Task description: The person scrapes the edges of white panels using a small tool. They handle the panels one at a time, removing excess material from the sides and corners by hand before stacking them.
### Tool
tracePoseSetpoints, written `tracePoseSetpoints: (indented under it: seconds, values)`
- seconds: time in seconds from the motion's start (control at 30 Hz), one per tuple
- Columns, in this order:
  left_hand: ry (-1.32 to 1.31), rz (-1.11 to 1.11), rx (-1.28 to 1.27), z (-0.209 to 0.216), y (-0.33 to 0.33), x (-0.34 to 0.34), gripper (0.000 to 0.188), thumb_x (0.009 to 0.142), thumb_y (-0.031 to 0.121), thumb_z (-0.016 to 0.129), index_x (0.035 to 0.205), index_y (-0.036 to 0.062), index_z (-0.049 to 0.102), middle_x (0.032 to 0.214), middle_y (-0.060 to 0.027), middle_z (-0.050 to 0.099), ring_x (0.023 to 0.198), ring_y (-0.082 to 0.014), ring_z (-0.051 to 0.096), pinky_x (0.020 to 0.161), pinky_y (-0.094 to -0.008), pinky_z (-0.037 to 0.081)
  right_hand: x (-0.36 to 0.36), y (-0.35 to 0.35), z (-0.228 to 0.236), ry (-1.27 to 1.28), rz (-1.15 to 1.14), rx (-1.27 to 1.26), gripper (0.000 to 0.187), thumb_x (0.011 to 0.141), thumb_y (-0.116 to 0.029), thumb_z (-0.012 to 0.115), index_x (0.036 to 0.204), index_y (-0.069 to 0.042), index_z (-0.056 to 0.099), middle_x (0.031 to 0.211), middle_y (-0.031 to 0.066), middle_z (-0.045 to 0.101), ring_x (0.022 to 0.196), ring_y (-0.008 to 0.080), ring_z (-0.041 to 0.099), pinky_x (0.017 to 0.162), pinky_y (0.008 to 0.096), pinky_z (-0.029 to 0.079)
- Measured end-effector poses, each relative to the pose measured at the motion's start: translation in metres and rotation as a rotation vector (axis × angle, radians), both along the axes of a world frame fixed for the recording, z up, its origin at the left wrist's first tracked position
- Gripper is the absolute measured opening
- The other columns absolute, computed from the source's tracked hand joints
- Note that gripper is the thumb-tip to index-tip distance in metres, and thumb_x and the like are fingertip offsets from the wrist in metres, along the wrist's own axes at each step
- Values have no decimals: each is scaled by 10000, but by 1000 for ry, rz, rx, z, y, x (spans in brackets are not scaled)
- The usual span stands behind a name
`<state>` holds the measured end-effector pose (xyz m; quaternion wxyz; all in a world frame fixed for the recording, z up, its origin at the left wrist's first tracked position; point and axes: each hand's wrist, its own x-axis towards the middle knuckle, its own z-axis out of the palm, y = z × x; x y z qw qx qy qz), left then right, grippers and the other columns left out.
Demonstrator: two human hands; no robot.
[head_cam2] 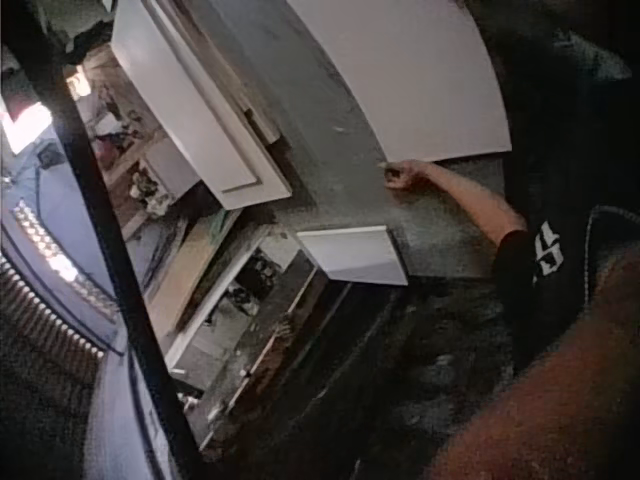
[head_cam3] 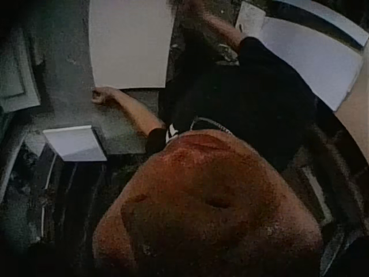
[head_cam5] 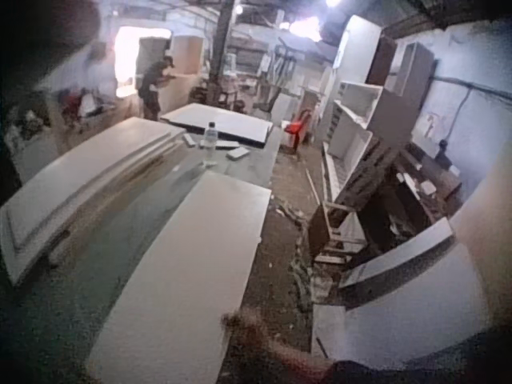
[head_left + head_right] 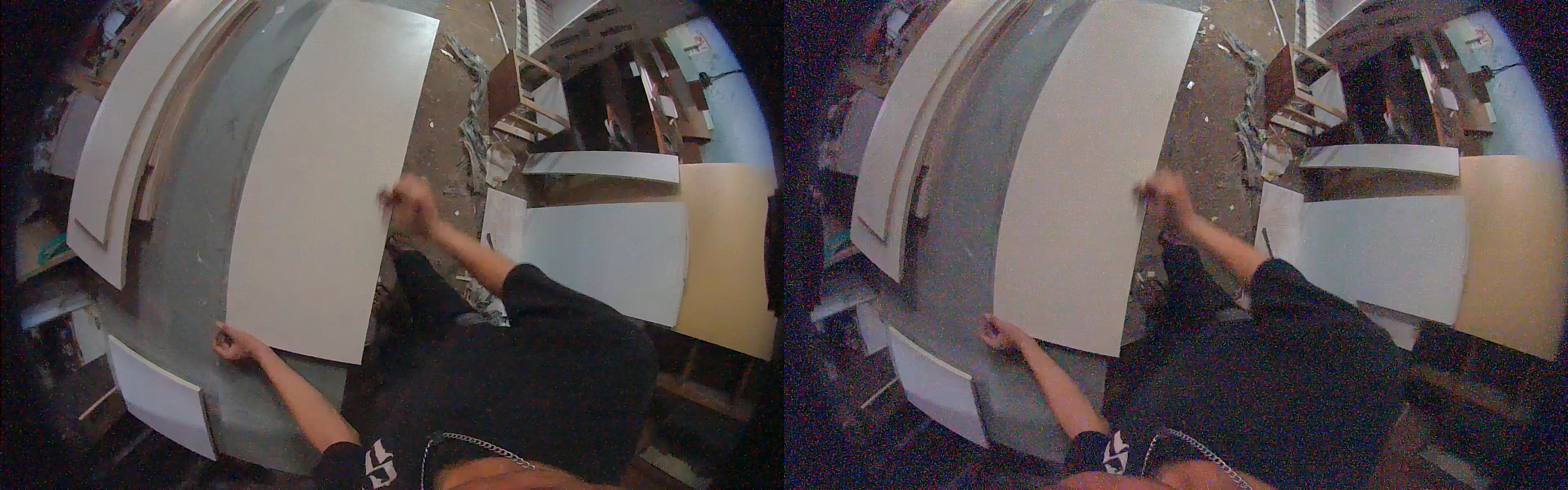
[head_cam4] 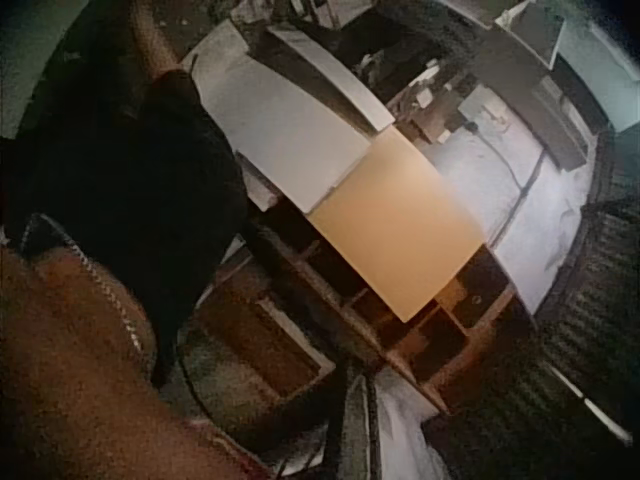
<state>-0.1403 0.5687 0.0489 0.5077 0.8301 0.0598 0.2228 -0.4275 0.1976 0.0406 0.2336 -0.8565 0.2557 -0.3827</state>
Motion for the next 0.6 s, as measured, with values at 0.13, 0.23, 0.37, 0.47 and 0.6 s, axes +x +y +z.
tracePoseSetpoints:
  seconds: [0.13, 0.23, 0.37, 0.47, 0.6]
  values:
    - [-3, 9, 41, -35, 29, 17, 283, 879, 224, 711, 952, -18, 585, 863, -166, 658, 805, -258, 625, 747, -385, 506, -3, 30, 26, -48, 52, 182, 84, 708, -112, 654, 776, -72, 625, 742, 67, 618, 722, 272, 619, 620, 402, 447]
    - [38, 31, 181, -31, 15, 5, 277, 894, 215, 692, 1029, 12, 562, 896, -161, 665, 821, -269, 634, 745, -406, 508, 21, -48, 31, -150, -239, 279, 52, 747, 16, 638, 719, -12, 604, 661, 123, 582, 606, 238, 598, 561, 337, 462]
    - [106, 27, 583, -8, 3, 0, 272, 939, 234, 621, 1130, 61, 535, 962, -169, 675, 849, -324, 654, 737, -446, 513, 51, -197, 0, -282, -398, 382, 72, 797, -53, 685, 744, -19, 650, 725, 118, 689, 635, 153, 642, 607, 292, 493]
    - [146, 17, 873, 13, 0, 0, 228, 978, 226, 534, 1147, 73, 540, 1052, -190, 668, 890, -370, 657, 745, -476, 514, 79, -283, -8, -257, -492, 294, 67, 790, -68, 704, 763, -24, 661, 714, 112, 698, 611, 134, 638, 604, 286, 496]
    - [402, 103, 1295, 5, -2, 22, 245, 995, 179, 450, 1194, 61, 530, 1149, -208, 644, 963, -397, 647, 785, -500, 507, 86, -396, -25, -321, -417, 446, 195, 845, -167, 699, 765, -25, 592, 668, 89, 632, 598, 163, 548, 585, 345, 463]
